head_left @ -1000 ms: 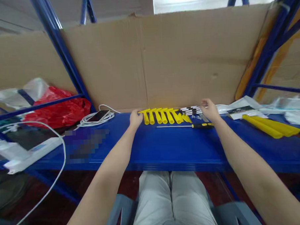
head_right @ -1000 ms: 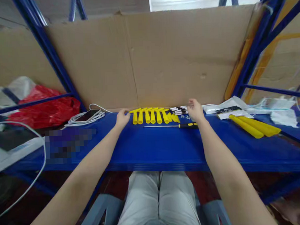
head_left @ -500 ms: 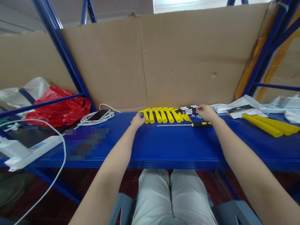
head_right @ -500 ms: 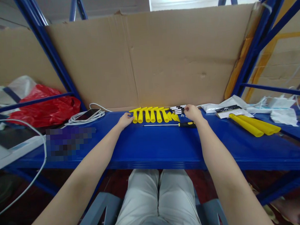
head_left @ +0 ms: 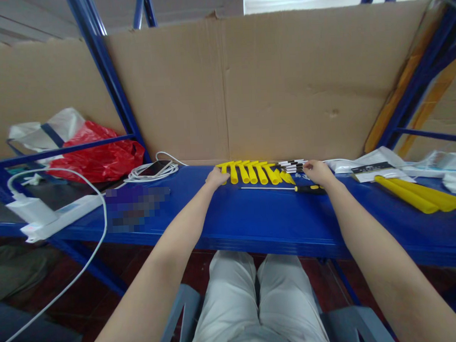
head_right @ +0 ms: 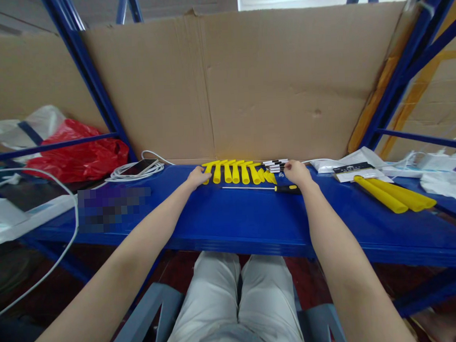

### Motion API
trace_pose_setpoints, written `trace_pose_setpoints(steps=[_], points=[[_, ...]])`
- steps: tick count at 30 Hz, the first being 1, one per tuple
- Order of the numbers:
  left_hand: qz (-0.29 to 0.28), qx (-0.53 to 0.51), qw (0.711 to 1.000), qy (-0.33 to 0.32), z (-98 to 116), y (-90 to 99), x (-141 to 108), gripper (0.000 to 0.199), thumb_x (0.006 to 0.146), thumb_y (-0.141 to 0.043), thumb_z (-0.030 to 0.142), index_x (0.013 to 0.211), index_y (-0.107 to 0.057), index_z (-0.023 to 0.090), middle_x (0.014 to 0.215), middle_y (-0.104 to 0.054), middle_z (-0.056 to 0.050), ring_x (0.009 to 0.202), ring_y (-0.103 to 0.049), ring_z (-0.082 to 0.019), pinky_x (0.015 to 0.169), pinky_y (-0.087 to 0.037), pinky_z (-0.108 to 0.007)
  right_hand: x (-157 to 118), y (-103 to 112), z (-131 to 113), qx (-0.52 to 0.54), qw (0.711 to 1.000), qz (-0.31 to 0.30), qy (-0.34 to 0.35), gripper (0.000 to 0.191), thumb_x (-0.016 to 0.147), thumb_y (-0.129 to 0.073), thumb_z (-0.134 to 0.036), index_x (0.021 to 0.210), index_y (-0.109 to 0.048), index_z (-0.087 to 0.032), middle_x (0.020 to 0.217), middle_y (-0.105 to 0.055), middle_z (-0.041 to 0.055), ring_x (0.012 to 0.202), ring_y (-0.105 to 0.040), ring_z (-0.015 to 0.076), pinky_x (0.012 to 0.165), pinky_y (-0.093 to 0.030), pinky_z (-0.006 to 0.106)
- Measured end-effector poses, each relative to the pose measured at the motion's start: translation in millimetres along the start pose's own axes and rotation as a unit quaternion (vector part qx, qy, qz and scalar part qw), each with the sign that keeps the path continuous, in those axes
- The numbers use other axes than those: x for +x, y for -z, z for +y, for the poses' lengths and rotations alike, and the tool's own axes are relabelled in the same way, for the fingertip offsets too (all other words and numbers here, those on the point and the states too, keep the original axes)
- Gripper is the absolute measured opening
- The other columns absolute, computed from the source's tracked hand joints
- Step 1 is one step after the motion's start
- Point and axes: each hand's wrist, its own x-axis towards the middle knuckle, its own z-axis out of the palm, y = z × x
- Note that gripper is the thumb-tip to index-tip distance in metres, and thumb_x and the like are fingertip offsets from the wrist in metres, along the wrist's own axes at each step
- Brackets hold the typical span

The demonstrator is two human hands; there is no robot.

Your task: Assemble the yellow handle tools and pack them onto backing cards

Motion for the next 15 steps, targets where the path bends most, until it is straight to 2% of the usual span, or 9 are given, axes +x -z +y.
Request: trace_pose_setpoints(steps=[4,7,9,12,15], points=[[-0.010,0.033,0.999,0.027,4.2,-1.5,13.7,0.048,0.074,-0.063,0.031,0.117,-0.061,0.010,0.120,-0.064,-0.020,0.111,-0.062,-0.030,0.082,-0.049,-0.031,0.7,-5.0,4.6,-0.004,1.000,-0.003,0.007,0.025,0.083,-0.050,-0.019,0.097,-0.070,-0.015,0.102,-0.071,0.0116,0.100,-0.065,0.0232,0.085,-0.046,0.028],[-0.035,0.040,0.997,0.049,7.3,-4.4,20.4,0.042,0.073,-0.064,0.030,0.110,-0.065,0.011,0.120,-0.064,-0.020,0.111,-0.062,-0.031,0.083,-0.049,-0.032,2.2,-6.9,7.8,-0.004,1.000,0.004,0.011,0.025,0.082,-0.049,-0.019,0.095,-0.070,-0.016,0.100,-0.071,0.0111,0.097,-0.065,0.0225,0.084,-0.047,0.028],[-0.026,0.028,0.997,0.064,7.3,-6.4,21.5,0.039,0.073,-0.063,0.032,0.107,-0.067,0.012,0.119,-0.065,-0.020,0.112,-0.061,-0.032,0.084,-0.049,-0.033,3.5,-7.4,9.3,-0.004,1.000,0.007,0.010,0.026,0.081,-0.049,-0.018,0.095,-0.071,-0.016,0.099,-0.071,0.0107,0.096,-0.065,0.0223,0.084,-0.047,0.028],[0.009,-0.020,0.997,0.080,3.4,-9.0,20.1,0.034,0.075,-0.061,0.033,0.100,-0.067,0.011,0.111,-0.068,-0.022,0.111,-0.062,-0.034,0.081,-0.050,-0.034,5.5,-8.6,11.1,-0.005,1.000,0.005,0.006,0.028,0.080,-0.050,-0.018,0.097,-0.071,-0.016,0.099,-0.071,0.0109,0.096,-0.065,0.0226,0.084,-0.047,0.029],[0.025,-0.140,0.986,0.081,1.0,-9.7,18.0,0.030,0.075,-0.061,0.027,0.099,-0.063,0.010,0.097,-0.071,-0.021,0.093,-0.069,-0.030,0.069,-0.051,-0.031,7.1,-10.2,13.3,-0.002,1.000,0.015,-0.006,0.030,0.078,-0.051,-0.018,0.100,-0.071,-0.016,0.101,-0.071,0.0113,0.096,-0.065,0.0232,0.083,-0.047,0.030]])
